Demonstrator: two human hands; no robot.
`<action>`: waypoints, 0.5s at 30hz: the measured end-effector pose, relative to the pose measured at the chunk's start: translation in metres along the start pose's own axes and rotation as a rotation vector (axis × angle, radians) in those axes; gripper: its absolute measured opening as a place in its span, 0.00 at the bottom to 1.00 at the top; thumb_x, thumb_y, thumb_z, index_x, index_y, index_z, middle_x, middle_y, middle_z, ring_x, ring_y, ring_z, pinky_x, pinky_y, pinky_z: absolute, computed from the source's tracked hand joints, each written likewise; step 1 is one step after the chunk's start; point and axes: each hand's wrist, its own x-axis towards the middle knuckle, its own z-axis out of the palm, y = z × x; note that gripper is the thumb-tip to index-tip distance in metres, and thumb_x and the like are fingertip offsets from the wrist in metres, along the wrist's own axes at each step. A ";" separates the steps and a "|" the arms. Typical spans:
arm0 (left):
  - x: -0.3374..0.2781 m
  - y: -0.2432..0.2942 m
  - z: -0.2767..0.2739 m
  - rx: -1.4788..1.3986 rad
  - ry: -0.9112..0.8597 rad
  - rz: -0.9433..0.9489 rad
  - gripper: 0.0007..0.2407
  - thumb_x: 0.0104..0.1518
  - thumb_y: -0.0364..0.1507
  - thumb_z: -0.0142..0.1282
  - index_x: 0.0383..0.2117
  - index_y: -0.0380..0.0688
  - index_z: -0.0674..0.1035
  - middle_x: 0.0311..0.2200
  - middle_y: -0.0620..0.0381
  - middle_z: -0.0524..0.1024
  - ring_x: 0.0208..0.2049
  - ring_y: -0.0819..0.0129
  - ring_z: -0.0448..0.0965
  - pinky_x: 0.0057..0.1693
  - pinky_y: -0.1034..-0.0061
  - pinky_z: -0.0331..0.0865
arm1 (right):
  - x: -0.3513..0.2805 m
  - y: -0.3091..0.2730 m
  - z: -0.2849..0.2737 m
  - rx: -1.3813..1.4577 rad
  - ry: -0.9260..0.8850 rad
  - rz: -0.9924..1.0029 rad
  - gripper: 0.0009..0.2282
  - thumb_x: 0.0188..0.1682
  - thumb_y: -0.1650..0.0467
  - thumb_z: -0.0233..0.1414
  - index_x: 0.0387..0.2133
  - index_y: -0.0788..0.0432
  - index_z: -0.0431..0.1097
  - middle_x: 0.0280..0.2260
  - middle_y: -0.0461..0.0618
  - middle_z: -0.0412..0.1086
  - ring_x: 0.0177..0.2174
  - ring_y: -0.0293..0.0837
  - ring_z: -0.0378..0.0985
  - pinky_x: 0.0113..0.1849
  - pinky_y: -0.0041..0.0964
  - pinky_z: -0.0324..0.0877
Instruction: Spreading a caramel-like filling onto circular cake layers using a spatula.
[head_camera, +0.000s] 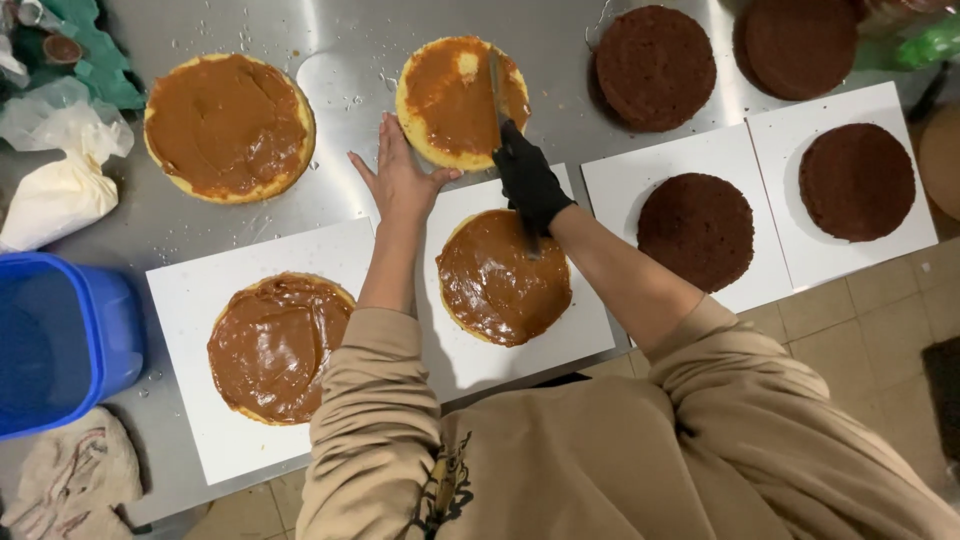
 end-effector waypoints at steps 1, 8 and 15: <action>0.003 0.001 0.000 -0.005 0.006 0.007 0.59 0.35 0.49 0.75 0.71 0.40 0.44 0.74 0.53 0.47 0.74 0.67 0.45 0.72 0.46 0.17 | 0.003 0.000 0.006 0.071 -0.022 0.012 0.25 0.58 0.65 0.47 0.70 0.45 0.53 0.30 0.47 0.67 0.20 0.36 0.66 0.21 0.35 0.66; 0.003 -0.003 0.001 -0.001 -0.005 0.003 0.59 0.34 0.49 0.75 0.71 0.41 0.43 0.74 0.58 0.47 0.73 0.70 0.45 0.72 0.47 0.16 | 0.029 -0.017 0.039 0.132 -0.069 0.022 0.28 0.55 0.67 0.46 0.69 0.47 0.46 0.42 0.47 0.72 0.18 0.39 0.69 0.19 0.36 0.69; 0.007 -0.009 0.007 0.003 0.007 0.013 0.57 0.36 0.44 0.76 0.71 0.44 0.43 0.73 0.61 0.49 0.73 0.71 0.47 0.72 0.47 0.16 | 0.029 -0.004 0.050 -0.214 -0.104 -0.141 0.29 0.55 0.67 0.47 0.71 0.53 0.48 0.45 0.65 0.73 0.29 0.52 0.74 0.30 0.45 0.72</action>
